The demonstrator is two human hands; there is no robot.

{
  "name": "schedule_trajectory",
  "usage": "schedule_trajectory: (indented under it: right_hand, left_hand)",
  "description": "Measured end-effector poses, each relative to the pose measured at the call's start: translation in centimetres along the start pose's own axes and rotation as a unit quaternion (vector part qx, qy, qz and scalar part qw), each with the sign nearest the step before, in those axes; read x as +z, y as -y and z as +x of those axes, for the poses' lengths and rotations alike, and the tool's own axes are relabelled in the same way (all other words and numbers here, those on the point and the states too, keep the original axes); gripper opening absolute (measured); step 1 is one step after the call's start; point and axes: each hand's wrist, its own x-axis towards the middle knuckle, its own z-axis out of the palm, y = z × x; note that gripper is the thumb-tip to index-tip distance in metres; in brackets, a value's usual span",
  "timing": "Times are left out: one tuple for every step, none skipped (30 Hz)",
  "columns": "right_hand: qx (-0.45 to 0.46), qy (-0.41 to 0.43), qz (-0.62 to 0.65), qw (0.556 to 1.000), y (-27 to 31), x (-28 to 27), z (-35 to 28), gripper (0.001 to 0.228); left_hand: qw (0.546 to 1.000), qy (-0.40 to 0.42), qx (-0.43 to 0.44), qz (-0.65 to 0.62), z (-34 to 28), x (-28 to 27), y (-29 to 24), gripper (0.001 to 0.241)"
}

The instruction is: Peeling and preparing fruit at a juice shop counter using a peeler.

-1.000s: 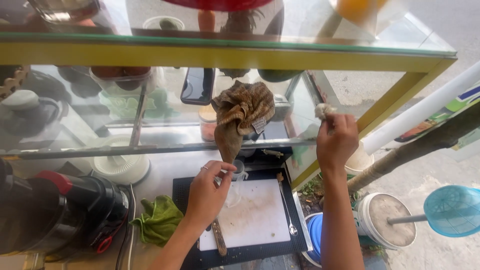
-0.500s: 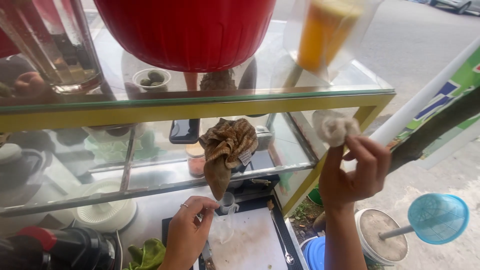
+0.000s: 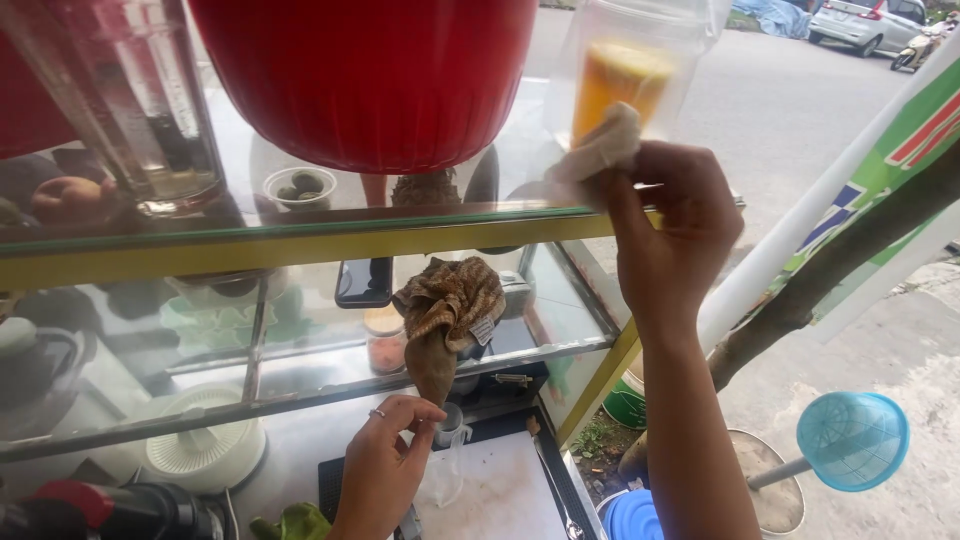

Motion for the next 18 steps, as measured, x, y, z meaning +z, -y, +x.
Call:
schedule_trajectory:
  right_hand:
    - [0.000,0.002,0.005,1.000,0.4,0.8,0.2,0.018]
    - [0.083,0.045,0.094,0.991,0.9,1.5,0.5,0.020]
    - [0.164,0.090,0.182,0.965,1.4,2.4,0.8,0.023]
    - [0.164,0.094,0.187,0.964,0.8,3.0,0.9,0.023]
    - [0.180,0.100,0.195,0.959,0.2,3.7,1.1,0.022]
    - [0.197,0.106,0.202,0.953,-0.3,4.4,1.2,0.022]
    - [0.195,0.109,0.206,0.953,-1.2,4.7,1.8,0.022]
    - [0.181,0.095,0.151,0.967,-2.1,5.1,2.4,0.018]
    - [0.167,0.080,0.093,0.978,-3.0,5.3,2.9,0.016]
    - [0.166,0.083,0.095,0.978,-2.9,5.4,3.1,0.016]
    - [0.161,0.131,-0.021,0.978,-2.9,5.3,3.1,0.013]
    - [0.153,0.178,-0.136,0.962,-2.8,5.3,3.2,0.014]
    - [0.152,0.178,-0.134,0.963,-2.7,5.0,2.9,0.014]
    - [0.093,0.182,-0.210,0.956,-2.6,4.8,2.7,0.016]
    - [0.032,0.187,-0.284,0.940,-2.5,4.5,2.6,0.019]
    - [0.030,0.189,-0.282,0.940,-1.4,4.2,2.5,0.019]
    - [-0.020,0.119,-0.237,0.964,-0.3,4.0,2.1,0.021]
    - [-0.070,0.048,-0.190,0.978,0.7,3.7,1.7,0.023]
  left_hand:
    - [1.000,-0.005,-0.003,0.000,-0.2,-0.2,-0.1,0.011]
    - [1.000,-0.002,0.002,-0.002,-0.4,-0.5,-0.2,0.010]
    - [1.000,0.000,0.007,-0.005,-0.6,-0.8,-0.2,0.010]
    - [1.000,-0.007,0.003,-0.005,-0.8,-1.0,0.1,0.010]
    - [0.999,-0.014,0.026,-0.017,-1.0,-1.2,0.6,0.008]
    - [0.998,-0.021,0.049,-0.028,-1.2,-1.4,1.0,0.006]
    - [0.998,-0.026,0.048,-0.028,-1.4,-1.8,1.1,0.006]
    - [0.999,-0.027,0.031,-0.025,-1.5,-2.2,1.1,0.007]
    - [0.999,-0.027,0.014,-0.023,-1.8,-2.5,1.1,0.007]
    - [0.999,-0.030,0.012,-0.024,-1.9,-2.9,1.4,0.007]
    - [0.999,-0.029,0.012,-0.034,-2.2,-3.2,1.7,0.008]
    - [0.999,-0.028,0.013,-0.043,-2.5,-3.6,1.9,0.008]
    - [0.999,-0.030,0.013,-0.043,-2.7,-4.0,2.0,0.008]
    - [0.999,-0.040,0.008,-0.033,-2.9,-4.4,2.1,0.008]
    - [0.998,-0.050,0.003,-0.025,-3.1,-4.7,2.2,0.008]
    - [0.998,-0.053,0.002,-0.026,-3.0,-5.2,2.3,0.008]
    - [0.998,-0.059,0.003,-0.036,-3.2,-5.6,2.6,0.008]
    - [0.997,-0.065,0.004,-0.047,-3.4,-6.0,2.9,0.009]
